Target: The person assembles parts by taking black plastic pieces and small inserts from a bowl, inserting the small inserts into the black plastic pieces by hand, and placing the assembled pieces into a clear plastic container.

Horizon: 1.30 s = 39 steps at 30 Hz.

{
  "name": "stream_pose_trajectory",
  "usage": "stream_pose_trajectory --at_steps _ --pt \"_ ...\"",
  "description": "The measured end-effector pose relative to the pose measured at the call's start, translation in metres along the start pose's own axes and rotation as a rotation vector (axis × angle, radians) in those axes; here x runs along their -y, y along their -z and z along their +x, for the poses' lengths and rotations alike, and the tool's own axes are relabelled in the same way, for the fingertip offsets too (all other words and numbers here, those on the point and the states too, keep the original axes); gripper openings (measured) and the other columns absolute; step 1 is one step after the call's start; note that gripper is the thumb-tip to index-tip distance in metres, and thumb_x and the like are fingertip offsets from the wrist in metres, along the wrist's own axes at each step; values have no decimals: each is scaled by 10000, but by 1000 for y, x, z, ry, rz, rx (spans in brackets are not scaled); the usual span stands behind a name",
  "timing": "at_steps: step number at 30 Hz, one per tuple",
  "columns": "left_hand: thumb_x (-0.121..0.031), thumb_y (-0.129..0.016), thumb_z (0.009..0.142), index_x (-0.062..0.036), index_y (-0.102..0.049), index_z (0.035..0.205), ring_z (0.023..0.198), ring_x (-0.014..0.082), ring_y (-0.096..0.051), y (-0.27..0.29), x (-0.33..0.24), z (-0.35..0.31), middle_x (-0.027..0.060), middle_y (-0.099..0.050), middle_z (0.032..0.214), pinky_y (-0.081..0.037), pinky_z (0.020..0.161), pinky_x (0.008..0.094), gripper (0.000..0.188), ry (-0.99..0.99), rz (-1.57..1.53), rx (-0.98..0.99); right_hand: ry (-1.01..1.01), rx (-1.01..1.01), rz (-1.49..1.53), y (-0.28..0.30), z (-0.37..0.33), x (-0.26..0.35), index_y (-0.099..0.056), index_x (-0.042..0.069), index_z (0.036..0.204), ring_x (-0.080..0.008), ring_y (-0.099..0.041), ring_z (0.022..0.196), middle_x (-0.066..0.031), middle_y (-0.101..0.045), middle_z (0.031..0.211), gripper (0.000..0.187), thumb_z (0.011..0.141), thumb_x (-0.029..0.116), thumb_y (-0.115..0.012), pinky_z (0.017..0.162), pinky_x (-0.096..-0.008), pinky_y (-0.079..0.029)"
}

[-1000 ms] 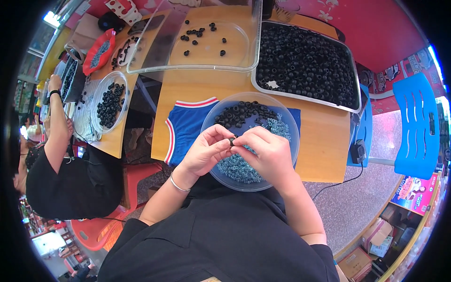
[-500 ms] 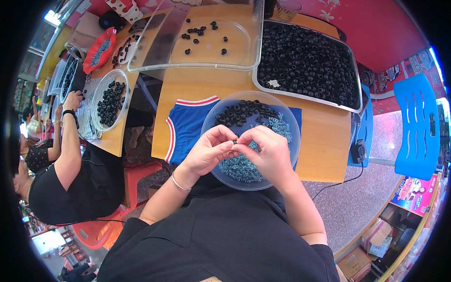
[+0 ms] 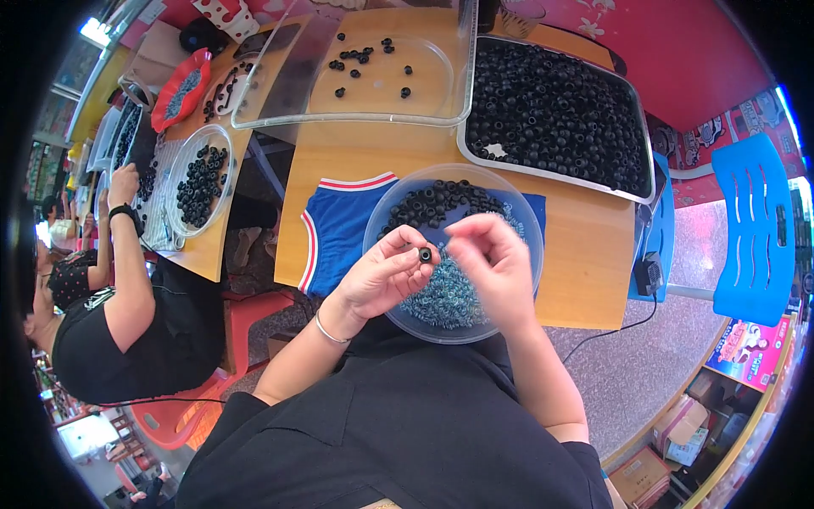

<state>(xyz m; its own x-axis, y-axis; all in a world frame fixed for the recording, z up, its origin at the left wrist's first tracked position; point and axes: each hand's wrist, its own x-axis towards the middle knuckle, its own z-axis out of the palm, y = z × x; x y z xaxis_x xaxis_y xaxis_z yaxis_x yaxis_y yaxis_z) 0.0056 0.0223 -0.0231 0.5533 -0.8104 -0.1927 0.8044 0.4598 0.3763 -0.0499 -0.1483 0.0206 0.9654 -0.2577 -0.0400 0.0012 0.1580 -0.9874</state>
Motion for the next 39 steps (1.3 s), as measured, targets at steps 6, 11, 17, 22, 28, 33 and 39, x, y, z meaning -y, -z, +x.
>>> stream_pose_trajectory --at_steps 6,11,17,22,28,33,39 --pt "-61 -598 908 -67 -561 1027 900 124 -617 6 -5 2 78 -622 1017 -525 805 225 124 -53 9 38 -276 -21 624 23 6 -22 -542 4 1050 -206 -557 1095 -117 -565 1151 169 894 -36 -493 966 -287 -441" --pt "-44 -609 894 -54 -570 1051 903 129 -619 6 -11 1 110 -632 1036 -520 828 245 162 -69 25 10 -321 76 598 18 -4 -15 -544 -25 1061 -285 -542 1182 -170 -587 1158 169 913 -51 -467 995 -310 -465" --pt "-49 -618 890 -40 -605 1085 906 140 -631 2 -11 -3 130 -639 1079 -530 825 255 195 -138 161 -33 -334 90 427 20 -7 -8 -566 -14 1085 -145 -648 901 -119 -649 1001 182 970 113 -505 762 -204 -535" --pt "-29 -607 889 -30 -616 1069 899 148 -638 0 -10 -3 148 -645 1064 -537 821 254 180 -124 178 -49 -159 109 414 23 -8 -14 -628 18 1027 -54 -566 729 -40 -628 886 212 990 169 -484 625 -173 -442" --pt "-12 -609 881 -23 -609 1062 896 153 -643 -3 -9 -2 155 -646 1048 -541 827 255 182 -129 200 -27 -173 32 184 18 -10 -5 -644 13 1001 -53 -561 775 1 -576 842 125 913 93 -603 674 -174 -447" --pt "-15 -625 872 -16 -602 1067 888 155 -643 -7 -7 -2 150 -647 1037 -543 821 258 196 -119 234 -14 -39 96 171 16 -10 -6 -647 -13 1014 -84 -581 814 -31 -584 955 162 853 1 -642 771 -212 -487" --pt "-64 -579 920 -8 -606 1077 897 154 -646 -6 -7 -3 142 -647 1046 -539 812 258 169 -82 182 -27 -196 44 201 13 -11 2 -630 -15 1008 -100 -602 858 -37 -599 969 159 850 -30 -625 816 -234 -501"
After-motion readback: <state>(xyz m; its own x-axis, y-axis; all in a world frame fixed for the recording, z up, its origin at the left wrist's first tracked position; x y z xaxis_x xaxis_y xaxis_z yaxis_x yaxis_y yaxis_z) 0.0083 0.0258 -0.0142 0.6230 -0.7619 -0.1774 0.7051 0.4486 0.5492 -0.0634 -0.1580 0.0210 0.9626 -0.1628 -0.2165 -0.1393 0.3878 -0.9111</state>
